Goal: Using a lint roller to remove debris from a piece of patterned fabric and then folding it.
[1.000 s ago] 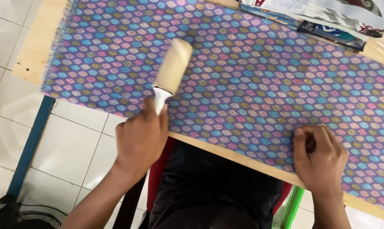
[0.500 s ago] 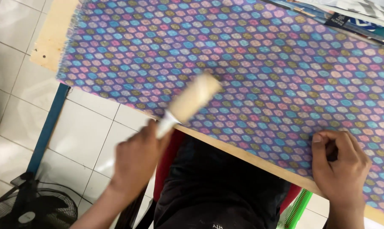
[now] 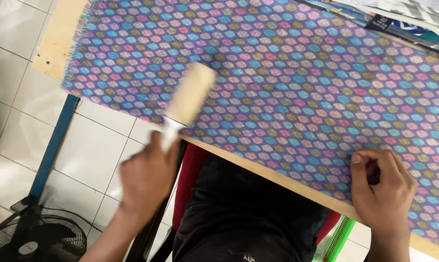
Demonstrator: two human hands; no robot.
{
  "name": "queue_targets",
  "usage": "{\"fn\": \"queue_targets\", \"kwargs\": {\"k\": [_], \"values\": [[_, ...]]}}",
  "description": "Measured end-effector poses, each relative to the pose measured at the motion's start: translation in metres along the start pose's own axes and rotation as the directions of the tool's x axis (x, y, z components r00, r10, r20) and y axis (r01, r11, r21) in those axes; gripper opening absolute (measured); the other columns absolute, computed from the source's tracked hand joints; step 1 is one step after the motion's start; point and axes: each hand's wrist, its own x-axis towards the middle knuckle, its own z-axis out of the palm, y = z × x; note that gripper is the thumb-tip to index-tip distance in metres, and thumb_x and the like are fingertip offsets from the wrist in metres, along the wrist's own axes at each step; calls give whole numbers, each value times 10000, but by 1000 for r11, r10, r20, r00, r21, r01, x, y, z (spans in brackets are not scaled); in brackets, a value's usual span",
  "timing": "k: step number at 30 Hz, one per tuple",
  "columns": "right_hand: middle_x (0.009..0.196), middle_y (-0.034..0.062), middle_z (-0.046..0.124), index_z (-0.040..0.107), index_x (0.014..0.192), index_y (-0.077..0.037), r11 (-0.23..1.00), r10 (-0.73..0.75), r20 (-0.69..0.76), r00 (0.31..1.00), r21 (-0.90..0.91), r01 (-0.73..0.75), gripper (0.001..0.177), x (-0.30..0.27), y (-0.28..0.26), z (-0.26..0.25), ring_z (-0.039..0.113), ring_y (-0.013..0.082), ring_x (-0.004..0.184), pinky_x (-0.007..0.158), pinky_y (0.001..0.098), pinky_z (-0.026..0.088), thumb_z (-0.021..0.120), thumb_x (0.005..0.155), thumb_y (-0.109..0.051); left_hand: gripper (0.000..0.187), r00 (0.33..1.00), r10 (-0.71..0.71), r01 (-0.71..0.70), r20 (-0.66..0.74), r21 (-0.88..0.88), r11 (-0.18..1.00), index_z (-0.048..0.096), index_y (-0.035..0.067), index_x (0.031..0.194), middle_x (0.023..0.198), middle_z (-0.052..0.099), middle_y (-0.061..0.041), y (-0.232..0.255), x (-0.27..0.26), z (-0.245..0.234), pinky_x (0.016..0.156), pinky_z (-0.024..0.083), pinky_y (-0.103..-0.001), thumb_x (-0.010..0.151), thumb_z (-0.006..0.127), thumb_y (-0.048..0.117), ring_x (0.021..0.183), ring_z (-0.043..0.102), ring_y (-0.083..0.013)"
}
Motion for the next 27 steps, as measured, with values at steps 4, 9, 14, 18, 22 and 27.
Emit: {"fn": "queue_targets", "kwargs": {"k": [4,9,14,18,22,27], "values": [[719,82,526,556,816,16,999,-27,14,1000,-22,27,50,1,-1,0,465,159,583,522,268,374,554,861,-5,251,997,-18,22,-75,52,998,447,100,823,433,449,-6,-4,-8,4,283,322,-297,818,463,350,316,453,-173],[760,83,534,556,843,13,999,-16,10,1000,-44,17,61,-3,2,2,468,166,601,541,275,370,557,888,-29,255,992,113,-118,-54,-96,988,405,122,709,426,405,23,6,-16,11,282,306,-274,805,454,354,299,399,-128],[762,84,542,561,852,11,996,-9,24,1000,-90,11,73,-4,8,3,487,169,604,529,271,390,558,886,-54,283,993,-78,96,-93,206,974,459,83,828,419,461,21,-24,-1,1,280,378,-249,859,429,363,314,473,-122],[782,90,542,571,864,20,991,-6,-10,1000,-133,4,78,-8,15,11,480,179,630,575,280,393,581,919,-34,68,991,114,-113,-70,14,993,467,186,724,614,424,0,-5,-4,8,272,269,-279,729,492,249,279,371,-144],[831,150,555,571,910,89,996,-19,-53,998,-93,14,92,-11,14,13,485,213,674,612,293,402,578,971,21,231,991,135,-136,-19,-217,967,411,131,733,428,429,-2,2,-9,12,295,348,-305,805,438,349,315,442,-169],[838,155,510,573,949,80,996,79,-50,996,-37,-81,79,-17,21,19,454,222,685,632,305,381,572,995,16,235,980,-200,201,-19,117,973,417,121,793,415,441,1,-61,-4,6,288,332,-298,826,469,348,320,462,-188]]}}
